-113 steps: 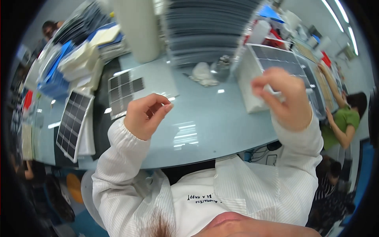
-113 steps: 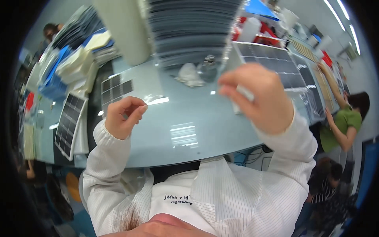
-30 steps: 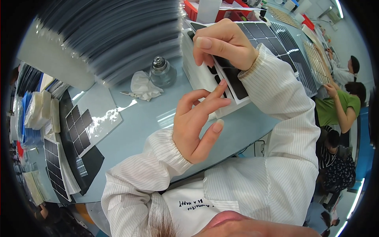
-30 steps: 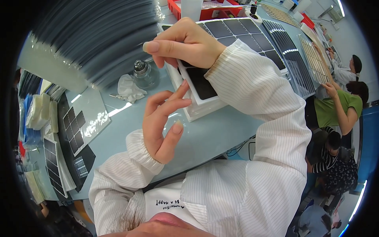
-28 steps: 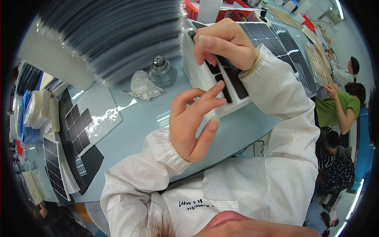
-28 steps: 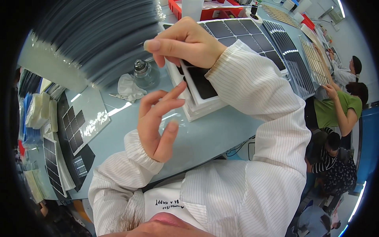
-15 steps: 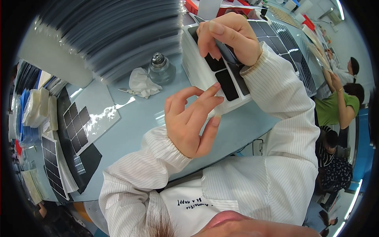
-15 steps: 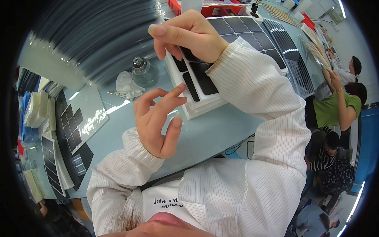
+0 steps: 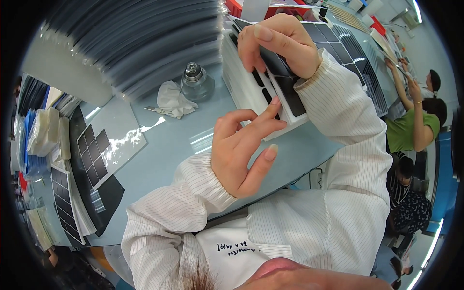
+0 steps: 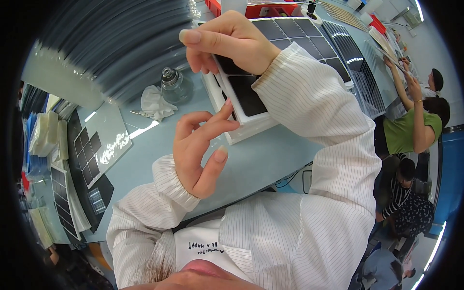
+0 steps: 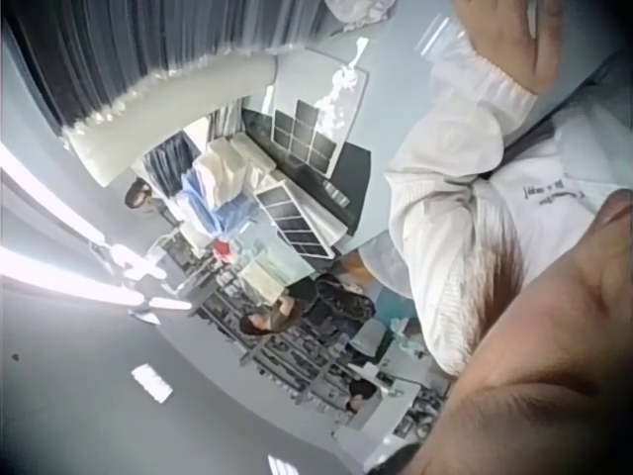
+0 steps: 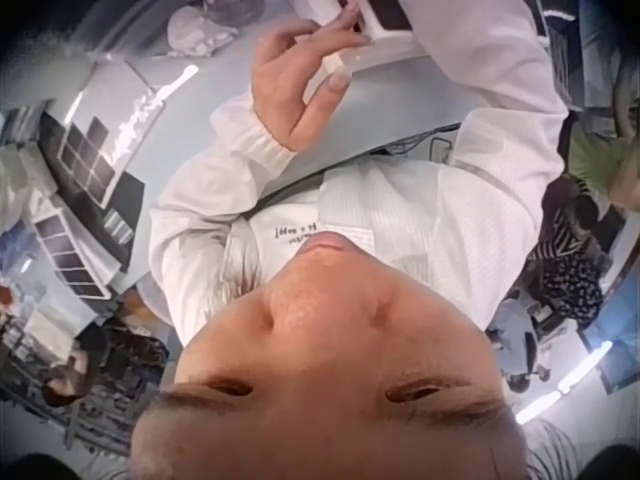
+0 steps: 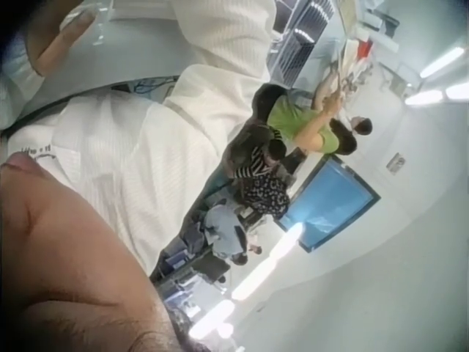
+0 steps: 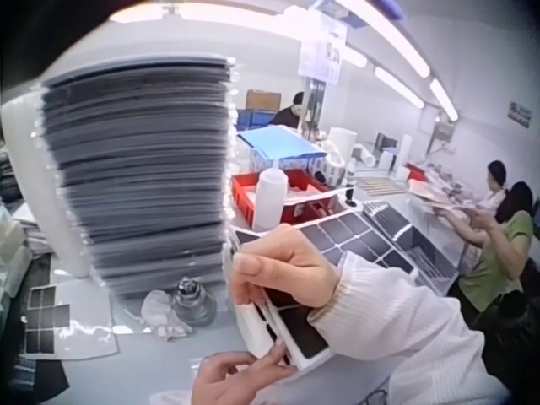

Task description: Inspecting, aligning, and sorting small solar panel components at a production floor workstation.

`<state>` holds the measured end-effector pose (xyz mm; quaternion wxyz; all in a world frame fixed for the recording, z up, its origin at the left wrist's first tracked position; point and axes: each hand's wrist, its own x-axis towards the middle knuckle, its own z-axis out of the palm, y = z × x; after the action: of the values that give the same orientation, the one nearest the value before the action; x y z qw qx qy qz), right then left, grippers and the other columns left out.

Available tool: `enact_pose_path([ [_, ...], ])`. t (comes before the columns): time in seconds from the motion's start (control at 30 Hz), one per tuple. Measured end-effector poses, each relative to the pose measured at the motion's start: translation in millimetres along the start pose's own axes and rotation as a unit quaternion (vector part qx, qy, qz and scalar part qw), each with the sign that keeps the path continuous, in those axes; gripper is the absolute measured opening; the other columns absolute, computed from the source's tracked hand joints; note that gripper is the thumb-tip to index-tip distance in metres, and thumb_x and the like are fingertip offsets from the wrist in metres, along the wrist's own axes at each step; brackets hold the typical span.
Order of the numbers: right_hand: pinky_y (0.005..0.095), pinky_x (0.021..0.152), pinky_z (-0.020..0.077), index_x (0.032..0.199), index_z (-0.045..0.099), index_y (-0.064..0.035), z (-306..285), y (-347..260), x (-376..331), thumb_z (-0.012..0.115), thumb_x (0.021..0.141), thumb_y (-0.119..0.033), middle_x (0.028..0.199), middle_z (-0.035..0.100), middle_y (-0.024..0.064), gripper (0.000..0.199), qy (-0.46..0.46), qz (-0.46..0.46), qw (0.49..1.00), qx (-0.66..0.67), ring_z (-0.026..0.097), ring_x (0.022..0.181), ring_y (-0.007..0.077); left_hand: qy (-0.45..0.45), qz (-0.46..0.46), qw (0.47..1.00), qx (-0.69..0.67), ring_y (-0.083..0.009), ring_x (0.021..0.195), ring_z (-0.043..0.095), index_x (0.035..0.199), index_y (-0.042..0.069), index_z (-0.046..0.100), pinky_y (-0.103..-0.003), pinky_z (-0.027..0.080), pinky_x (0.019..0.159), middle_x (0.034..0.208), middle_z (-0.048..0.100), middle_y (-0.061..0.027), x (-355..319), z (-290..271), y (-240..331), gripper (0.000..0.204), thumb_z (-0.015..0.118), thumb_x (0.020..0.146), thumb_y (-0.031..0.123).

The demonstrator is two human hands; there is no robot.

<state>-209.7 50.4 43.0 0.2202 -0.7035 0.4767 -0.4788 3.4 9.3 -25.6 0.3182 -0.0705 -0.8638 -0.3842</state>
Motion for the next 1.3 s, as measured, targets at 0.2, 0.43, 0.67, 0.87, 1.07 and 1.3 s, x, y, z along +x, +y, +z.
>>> enact_pose_path([
  [0.2,0.0254,0.052,0.0433,0.078,0.066,0.0013,0.6,-4.8,1.3,0.039,0.099,-0.038,0.071,0.063,0.0089,0.052,-0.032,-0.003,0.998,-0.048,0.055,0.055,0.0137,0.009,0.02,0.998,-0.051,-0.0289,0.096,0.051,0.113,0.003,0.061,-0.034,0.042,0.078,0.132,0.057,-0.0157,4.6,-1.6,-1.8,0.034,0.055,0.081,0.016],
  [0.43,0.0242,0.048,0.0396,0.08,0.066,0.0015,-7.6,3.1,-0.7,0.038,0.1,-0.042,0.068,0.059,0.0074,0.056,-0.006,-0.04,0.999,0.0,0.053,0.053,0.0122,0.026,0.034,0.997,0.063,-0.0276,0.094,0.053,0.109,0.002,0.062,-0.036,0.042,0.08,0.123,0.063,-0.0147,0.9,-8.6,-3.6,0.031,0.049,0.083,0.012],
  [0.67,0.024,0.05,0.0384,0.079,0.065,0.003,-8.5,3.1,1.7,0.036,0.1,-0.041,0.066,0.057,0.0079,0.057,-0.023,-0.052,0.998,0.018,0.05,0.051,0.0125,0.027,0.028,0.998,0.038,-0.0244,0.086,0.053,0.106,0.0,0.063,-0.033,0.041,0.074,0.123,0.063,-0.0155,-2.2,-2.3,-4.2,0.03,0.05,0.082,0.013],
  [0.87,0.0247,0.05,0.0388,0.078,0.064,0.003,-6.2,1.8,2.3,0.036,0.1,-0.04,0.065,0.057,0.0081,0.056,-0.015,-0.055,0.998,0.019,0.052,0.055,0.0137,0.025,0.021,0.998,-0.053,-0.0277,0.09,0.052,0.11,0.003,0.06,-0.033,0.042,0.079,0.134,0.055,-0.0165,-2.4,3.6,-2.9,0.032,0.055,0.081,0.014],
  [1.07,0.0295,0.06,0.0432,0.077,0.064,0.0026,-6.8,-1.2,7.1,0.036,0.1,-0.039,0.071,0.063,0.0117,0.055,-0.046,-0.073,0.996,0.003,0.054,0.056,0.0161,0.009,0.027,0.994,-0.103,-0.0295,0.093,0.051,0.114,0.003,0.058,-0.033,0.043,0.084,0.136,0.053,-0.0174,3.3,1.0,-2.5,0.034,0.055,0.081,0.014],
  [1.3,0.0284,0.063,0.0366,0.072,0.065,0.0013,-7.7,-5.2,6.0,0.031,0.101,-0.043,0.055,0.056,0.0066,0.062,-0.074,-0.075,0.994,-0.038,0.044,0.051,0.0138,0.021,0.044,0.997,-0.055,-0.0294,0.09,0.053,0.112,0.003,0.059,-0.035,0.042,0.081,0.13,0.058,-0.0153,2.3,-6.7,-0.4,0.035,0.056,0.079,0.012],
])
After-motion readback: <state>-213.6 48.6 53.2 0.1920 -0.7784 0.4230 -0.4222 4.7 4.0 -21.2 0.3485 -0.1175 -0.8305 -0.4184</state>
